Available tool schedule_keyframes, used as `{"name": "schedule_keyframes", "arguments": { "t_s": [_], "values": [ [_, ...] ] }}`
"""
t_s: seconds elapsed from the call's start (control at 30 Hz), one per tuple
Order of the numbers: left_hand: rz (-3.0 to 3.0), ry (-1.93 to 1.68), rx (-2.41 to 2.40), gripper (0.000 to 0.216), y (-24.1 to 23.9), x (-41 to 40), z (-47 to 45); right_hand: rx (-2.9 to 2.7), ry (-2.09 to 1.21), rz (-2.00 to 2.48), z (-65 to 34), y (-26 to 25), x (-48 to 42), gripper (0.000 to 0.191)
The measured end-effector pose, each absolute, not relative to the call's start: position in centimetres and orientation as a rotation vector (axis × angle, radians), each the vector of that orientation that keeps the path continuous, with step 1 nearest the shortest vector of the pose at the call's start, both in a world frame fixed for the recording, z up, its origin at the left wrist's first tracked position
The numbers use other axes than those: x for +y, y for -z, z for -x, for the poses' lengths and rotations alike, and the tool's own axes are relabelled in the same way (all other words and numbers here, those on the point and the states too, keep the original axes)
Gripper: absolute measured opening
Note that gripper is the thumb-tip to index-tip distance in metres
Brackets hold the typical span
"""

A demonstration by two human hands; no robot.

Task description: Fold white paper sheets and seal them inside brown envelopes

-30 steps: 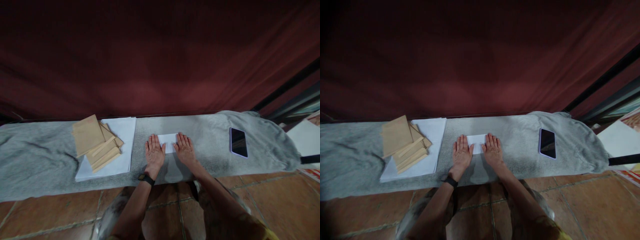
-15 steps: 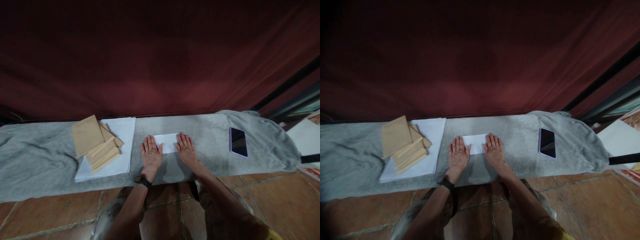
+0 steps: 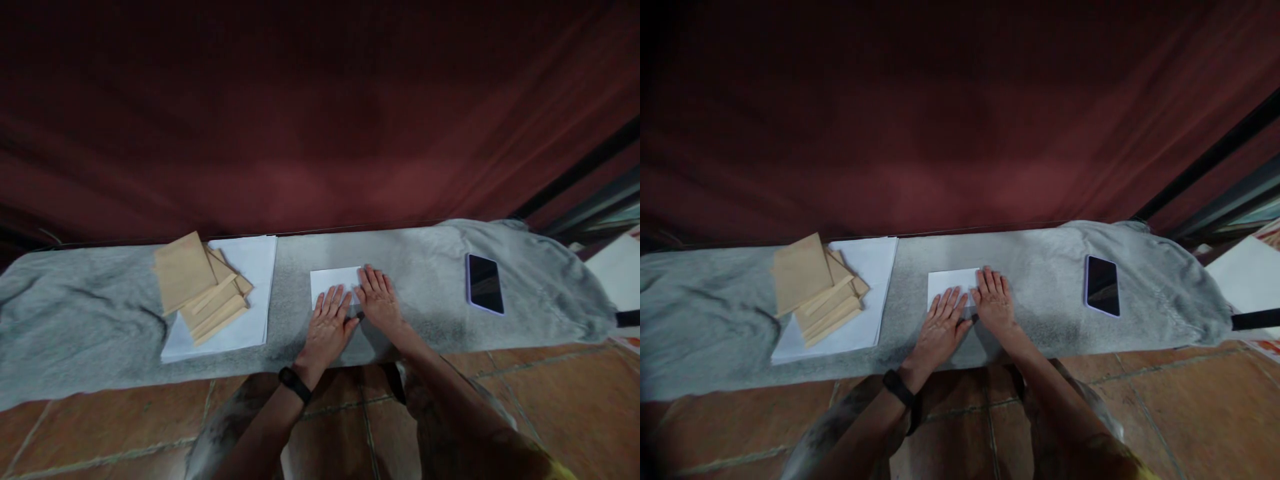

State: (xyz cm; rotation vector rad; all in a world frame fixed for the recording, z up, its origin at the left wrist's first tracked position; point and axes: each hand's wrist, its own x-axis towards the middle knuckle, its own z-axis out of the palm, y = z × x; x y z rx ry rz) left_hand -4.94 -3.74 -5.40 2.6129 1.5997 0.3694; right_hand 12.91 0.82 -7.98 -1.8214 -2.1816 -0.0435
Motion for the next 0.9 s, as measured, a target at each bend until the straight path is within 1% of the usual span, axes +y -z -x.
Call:
{"name": "schedule_keyframes", "arguments": {
  "t_s": [0.2,0.37,0.57,0.67,0.9],
  "values": [
    [-2.607,-0.349,1.601,0.06,5.4,-3.8,5.2,-2.165,0.054,1.82,-13.0,8.0,0.8,0.057],
    [-2.602,-0.348,1.596,0.062,5.5,-3.9,5.1,-2.155,0.022,1.811,-12.7,7.1,0.5,0.059],
    [-2.626,-0.332,1.575,0.058,5.9,-4.0,5.3,-2.33,-0.196,1.489,-10.2,6.3,-1.2,0.061],
    [-2.656,-0.348,1.559,0.059,6.3,-4.0,5.4,-2.378,-0.26,1.43,-9.6,6.6,-2.0,0.062],
    [-2.603,-0.45,1.693,0.061,7.1,-4.0,5.3,-2.359,-0.072,1.474,-10.7,8.0,-2.2,0.064]
  ]
}}
